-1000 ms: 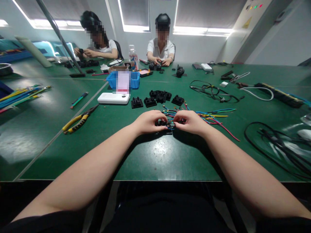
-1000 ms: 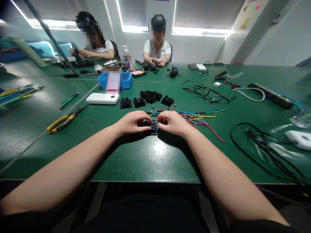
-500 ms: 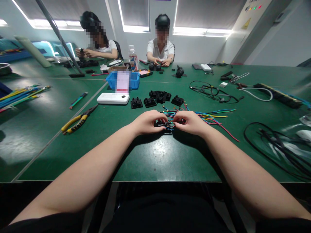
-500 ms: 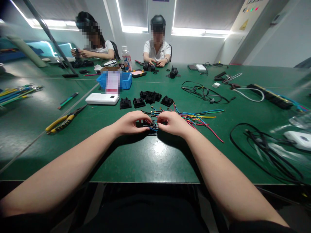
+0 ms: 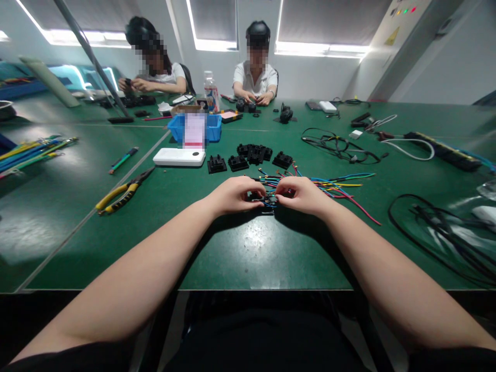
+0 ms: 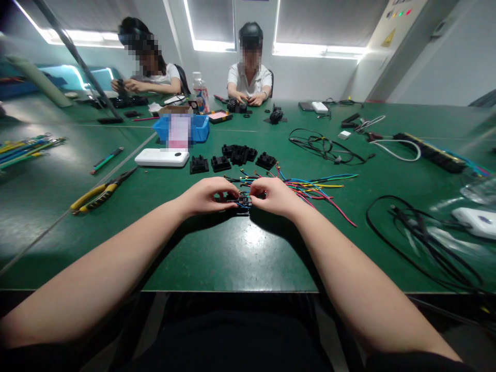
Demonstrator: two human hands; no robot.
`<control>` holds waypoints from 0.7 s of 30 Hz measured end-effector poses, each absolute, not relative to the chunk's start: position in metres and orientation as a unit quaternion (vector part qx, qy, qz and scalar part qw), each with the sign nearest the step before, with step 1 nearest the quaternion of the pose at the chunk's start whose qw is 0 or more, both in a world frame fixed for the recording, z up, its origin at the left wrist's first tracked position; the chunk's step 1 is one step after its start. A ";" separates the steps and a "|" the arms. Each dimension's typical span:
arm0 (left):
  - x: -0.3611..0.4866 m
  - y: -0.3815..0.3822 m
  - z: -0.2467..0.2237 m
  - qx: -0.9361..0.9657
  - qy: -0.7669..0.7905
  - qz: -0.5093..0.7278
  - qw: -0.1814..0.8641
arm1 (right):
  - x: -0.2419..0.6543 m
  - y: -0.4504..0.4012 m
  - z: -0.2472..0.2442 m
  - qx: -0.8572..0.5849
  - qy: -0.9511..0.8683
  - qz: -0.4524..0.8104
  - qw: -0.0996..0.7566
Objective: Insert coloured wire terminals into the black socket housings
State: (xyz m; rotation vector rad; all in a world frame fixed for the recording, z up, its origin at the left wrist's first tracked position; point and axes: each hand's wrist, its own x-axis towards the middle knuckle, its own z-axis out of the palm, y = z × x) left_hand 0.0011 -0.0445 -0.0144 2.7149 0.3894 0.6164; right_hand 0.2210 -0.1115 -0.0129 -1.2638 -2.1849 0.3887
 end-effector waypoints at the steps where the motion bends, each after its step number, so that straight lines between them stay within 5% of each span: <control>1: 0.001 -0.045 -0.014 0.952 0.136 0.218 0.167 | 0.221 -0.112 -0.013 -0.473 -0.819 0.146 0.290; 21: 0.001 -0.045 -0.014 0.952 0.152 0.210 0.164 | 0.219 -0.113 -0.010 -0.465 -0.828 0.132 0.284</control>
